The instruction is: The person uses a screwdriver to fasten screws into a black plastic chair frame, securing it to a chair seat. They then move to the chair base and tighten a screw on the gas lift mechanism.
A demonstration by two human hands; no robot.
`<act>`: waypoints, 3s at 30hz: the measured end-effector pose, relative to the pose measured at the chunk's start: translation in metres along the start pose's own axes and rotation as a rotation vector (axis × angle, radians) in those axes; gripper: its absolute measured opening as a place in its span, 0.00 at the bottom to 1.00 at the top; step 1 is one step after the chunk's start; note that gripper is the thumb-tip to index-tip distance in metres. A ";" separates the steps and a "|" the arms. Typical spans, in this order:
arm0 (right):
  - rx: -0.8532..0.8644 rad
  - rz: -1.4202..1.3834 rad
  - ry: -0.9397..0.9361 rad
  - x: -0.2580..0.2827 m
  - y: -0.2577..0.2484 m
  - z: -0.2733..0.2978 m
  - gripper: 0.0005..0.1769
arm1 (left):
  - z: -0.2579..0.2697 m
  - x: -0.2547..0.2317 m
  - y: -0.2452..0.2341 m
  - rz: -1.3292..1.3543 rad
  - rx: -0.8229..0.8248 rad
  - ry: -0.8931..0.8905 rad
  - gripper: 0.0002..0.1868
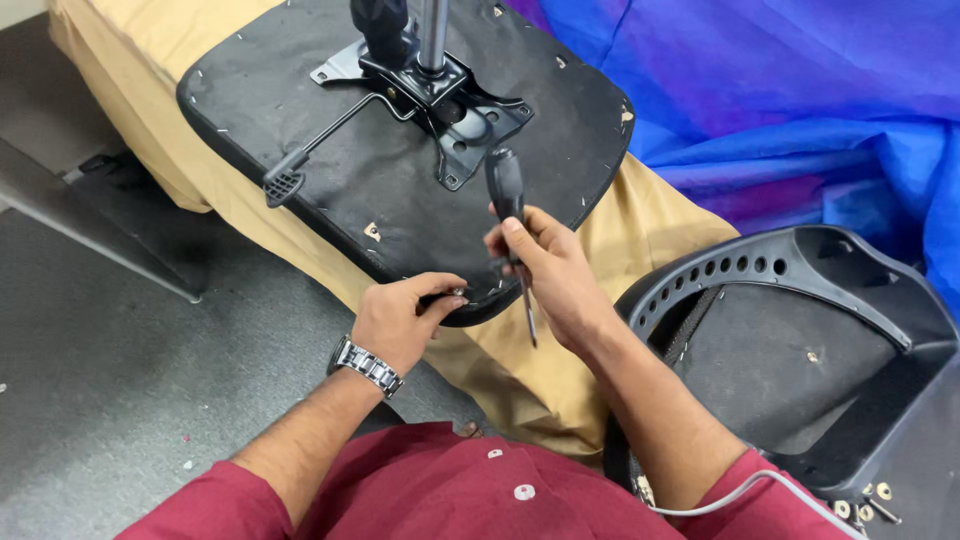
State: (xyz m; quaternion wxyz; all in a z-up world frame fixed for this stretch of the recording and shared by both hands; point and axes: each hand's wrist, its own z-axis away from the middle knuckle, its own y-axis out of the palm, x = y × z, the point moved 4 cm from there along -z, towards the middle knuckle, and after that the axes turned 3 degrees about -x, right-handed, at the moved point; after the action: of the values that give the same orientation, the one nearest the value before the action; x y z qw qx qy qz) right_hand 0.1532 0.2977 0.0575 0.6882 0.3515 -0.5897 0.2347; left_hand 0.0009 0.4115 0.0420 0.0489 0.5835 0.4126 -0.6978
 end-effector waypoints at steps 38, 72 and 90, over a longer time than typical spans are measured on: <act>0.012 0.048 -0.431 0.041 0.016 0.024 0.14 | 0.006 -0.003 0.003 0.042 0.007 0.058 0.13; 0.206 0.190 -0.345 0.050 0.030 0.028 0.19 | 0.002 0.002 0.008 0.131 0.015 -0.091 0.13; 0.089 0.403 -0.394 0.058 0.039 0.027 0.18 | 0.002 -0.003 0.007 0.142 -0.011 -0.080 0.12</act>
State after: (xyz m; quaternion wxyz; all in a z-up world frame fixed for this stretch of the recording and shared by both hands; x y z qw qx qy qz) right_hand 0.1187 0.2972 0.1235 0.4836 0.2961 -0.7592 0.3195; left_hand 0.0044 0.4044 0.0406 0.1177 0.5828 0.3717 -0.7130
